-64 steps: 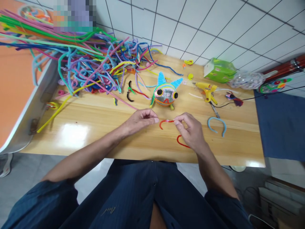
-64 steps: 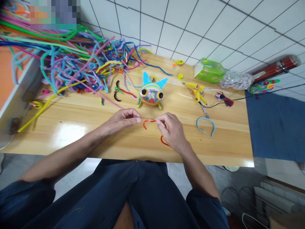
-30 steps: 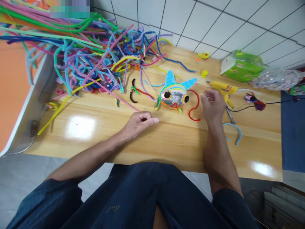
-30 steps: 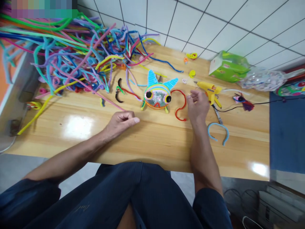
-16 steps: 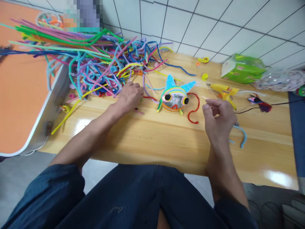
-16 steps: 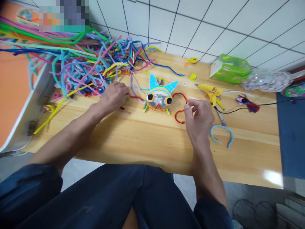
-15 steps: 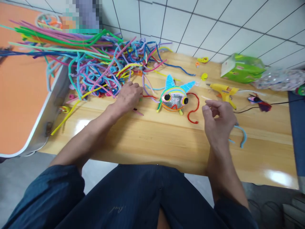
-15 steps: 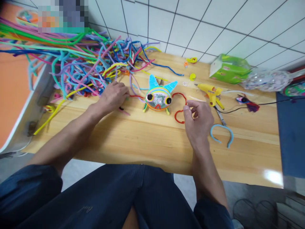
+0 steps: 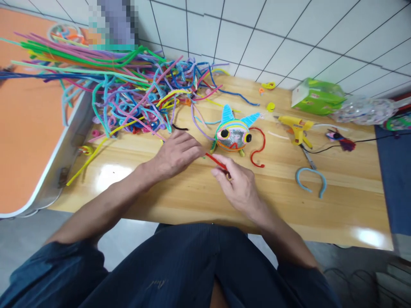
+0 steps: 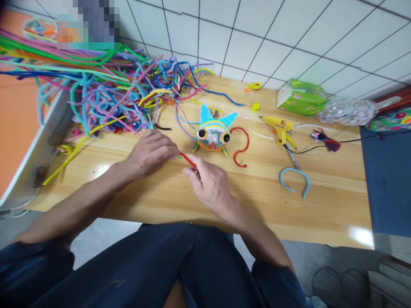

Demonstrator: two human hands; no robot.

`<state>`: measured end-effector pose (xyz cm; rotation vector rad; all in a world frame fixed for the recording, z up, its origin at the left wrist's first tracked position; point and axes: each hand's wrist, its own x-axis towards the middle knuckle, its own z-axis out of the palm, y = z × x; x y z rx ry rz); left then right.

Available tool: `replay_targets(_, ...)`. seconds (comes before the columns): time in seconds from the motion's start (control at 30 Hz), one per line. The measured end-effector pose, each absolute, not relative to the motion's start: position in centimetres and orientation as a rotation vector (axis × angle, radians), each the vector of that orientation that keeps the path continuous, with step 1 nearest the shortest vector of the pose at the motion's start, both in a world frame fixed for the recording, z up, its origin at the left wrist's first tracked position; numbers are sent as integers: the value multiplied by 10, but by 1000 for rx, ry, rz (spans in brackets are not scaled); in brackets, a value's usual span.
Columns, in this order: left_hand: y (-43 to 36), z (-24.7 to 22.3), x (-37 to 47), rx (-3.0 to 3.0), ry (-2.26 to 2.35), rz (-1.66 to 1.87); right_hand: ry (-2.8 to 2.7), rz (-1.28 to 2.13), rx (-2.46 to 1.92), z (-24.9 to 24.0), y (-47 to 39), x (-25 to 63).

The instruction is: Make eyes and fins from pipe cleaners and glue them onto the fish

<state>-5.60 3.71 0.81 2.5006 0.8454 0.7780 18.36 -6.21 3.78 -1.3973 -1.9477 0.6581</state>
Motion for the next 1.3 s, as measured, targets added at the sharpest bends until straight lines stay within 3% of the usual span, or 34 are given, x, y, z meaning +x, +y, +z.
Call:
replay_targets(0.27, 38, -9, -42, 2384, 786, 782, -1907, 472, -1487, 21, -70, 210)
replay_targets(0.67, 22, -14, -31, 1573, 752, 585, -1478, 828, -1679, 16, -90, 240)
replay_targets(1.0, 28, -20, -39, 1497, 1034, 855, -917, 468, -1812, -26, -24, 341)
replay_targets(1.3, 31, -36, -42, 1569, 1164, 960, -1628, 15, -2111, -62, 31, 340)
